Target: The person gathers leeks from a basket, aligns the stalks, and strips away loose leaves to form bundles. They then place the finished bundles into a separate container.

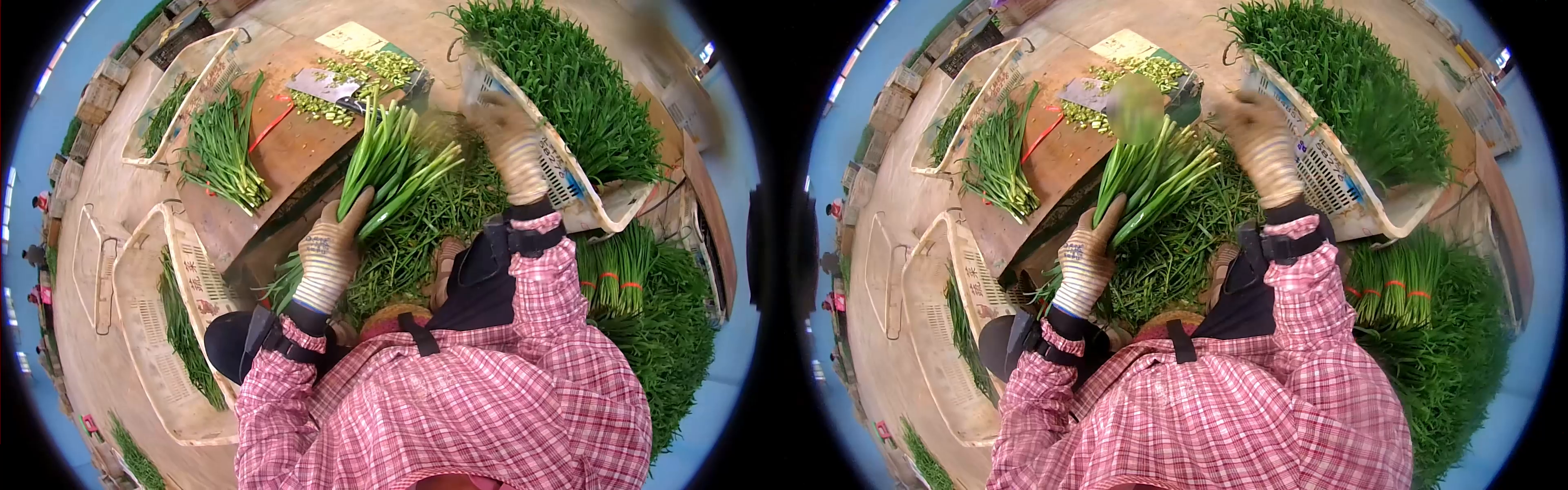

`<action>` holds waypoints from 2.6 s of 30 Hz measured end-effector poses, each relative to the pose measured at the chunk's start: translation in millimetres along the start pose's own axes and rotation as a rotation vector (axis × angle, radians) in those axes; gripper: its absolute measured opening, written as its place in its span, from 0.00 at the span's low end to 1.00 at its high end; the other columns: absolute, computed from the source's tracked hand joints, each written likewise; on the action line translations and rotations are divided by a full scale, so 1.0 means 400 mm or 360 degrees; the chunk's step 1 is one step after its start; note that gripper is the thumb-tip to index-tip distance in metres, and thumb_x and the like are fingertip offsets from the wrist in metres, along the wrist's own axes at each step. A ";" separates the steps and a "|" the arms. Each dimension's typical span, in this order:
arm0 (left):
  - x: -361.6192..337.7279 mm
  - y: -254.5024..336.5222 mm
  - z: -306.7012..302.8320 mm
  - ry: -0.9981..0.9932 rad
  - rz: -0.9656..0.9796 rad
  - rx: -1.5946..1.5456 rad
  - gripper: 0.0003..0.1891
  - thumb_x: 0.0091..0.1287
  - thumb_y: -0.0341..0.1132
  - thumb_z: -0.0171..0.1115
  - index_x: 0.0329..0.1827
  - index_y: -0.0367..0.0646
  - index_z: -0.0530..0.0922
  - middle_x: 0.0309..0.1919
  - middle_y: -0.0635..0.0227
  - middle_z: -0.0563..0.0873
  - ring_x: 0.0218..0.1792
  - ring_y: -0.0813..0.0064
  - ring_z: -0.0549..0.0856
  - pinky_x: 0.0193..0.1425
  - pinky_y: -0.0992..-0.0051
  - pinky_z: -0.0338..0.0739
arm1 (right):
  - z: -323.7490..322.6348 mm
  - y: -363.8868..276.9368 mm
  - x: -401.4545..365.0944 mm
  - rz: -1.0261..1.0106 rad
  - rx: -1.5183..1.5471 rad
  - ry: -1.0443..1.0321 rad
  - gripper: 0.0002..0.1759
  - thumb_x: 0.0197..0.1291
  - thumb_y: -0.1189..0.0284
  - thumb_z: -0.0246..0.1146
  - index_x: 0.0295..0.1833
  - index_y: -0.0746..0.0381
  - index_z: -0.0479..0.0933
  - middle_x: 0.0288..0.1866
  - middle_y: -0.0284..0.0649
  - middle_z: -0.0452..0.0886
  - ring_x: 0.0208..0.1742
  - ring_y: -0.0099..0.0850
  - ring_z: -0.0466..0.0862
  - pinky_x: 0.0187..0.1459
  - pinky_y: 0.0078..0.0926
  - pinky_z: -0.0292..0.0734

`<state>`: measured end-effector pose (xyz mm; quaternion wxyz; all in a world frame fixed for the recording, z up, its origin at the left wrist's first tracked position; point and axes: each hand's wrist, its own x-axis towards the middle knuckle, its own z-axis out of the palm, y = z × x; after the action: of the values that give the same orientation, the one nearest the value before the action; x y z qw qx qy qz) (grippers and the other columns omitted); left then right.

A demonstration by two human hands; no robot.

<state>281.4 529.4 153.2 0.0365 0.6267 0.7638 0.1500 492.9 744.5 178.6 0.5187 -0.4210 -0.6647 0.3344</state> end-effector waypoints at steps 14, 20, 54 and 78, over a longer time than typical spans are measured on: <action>-0.006 -0.029 0.019 0.0103 0.0108 0.0053 0.43 0.53 0.22 0.61 0.72 0.74 0.66 0.53 0.57 0.79 0.42 0.55 0.84 0.40 0.59 0.80 | -0.038 -0.046 0.058 -0.0004 -0.0105 -0.0130 0.21 0.58 0.72 0.68 0.58 0.62 0.76 0.53 0.46 0.82 0.48 0.32 0.83 0.49 0.26 0.80; -0.013 -0.029 0.040 0.0187 0.0250 0.0119 0.42 0.52 0.23 0.62 0.71 0.74 0.68 0.53 0.55 0.79 0.41 0.54 0.84 0.39 0.60 0.80 | 0.120 0.024 0.065 0.0099 -0.0141 -0.1041 0.19 0.54 0.71 0.69 0.51 0.65 0.79 0.45 0.43 0.84 0.45 0.29 0.83 0.48 0.25 0.79; -0.038 -0.067 0.082 -0.0016 0.0246 -0.0030 0.42 0.53 0.22 0.62 0.71 0.73 0.68 0.58 0.56 0.78 0.45 0.52 0.84 0.42 0.60 0.81 | 0.076 -0.022 0.025 0.0350 -0.0549 -0.0979 0.14 0.59 0.63 0.69 0.47 0.59 0.84 0.46 0.44 0.87 0.46 0.34 0.85 0.53 0.30 0.80; -0.046 -0.059 0.085 -0.0053 0.0248 -0.0071 0.38 0.55 0.21 0.57 0.69 0.72 0.71 0.57 0.56 0.79 0.48 0.53 0.84 0.46 0.60 0.80 | 0.128 0.251 0.051 -0.0023 -0.0231 -0.1523 0.08 0.61 0.74 0.60 0.45 0.61 0.80 0.46 0.44 0.82 0.46 0.38 0.82 0.48 0.29 0.80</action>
<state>271.1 513.9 112.0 0.0515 0.6856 0.7086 0.1588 462.2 805.0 86.3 0.1262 -0.2503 -0.8532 0.4398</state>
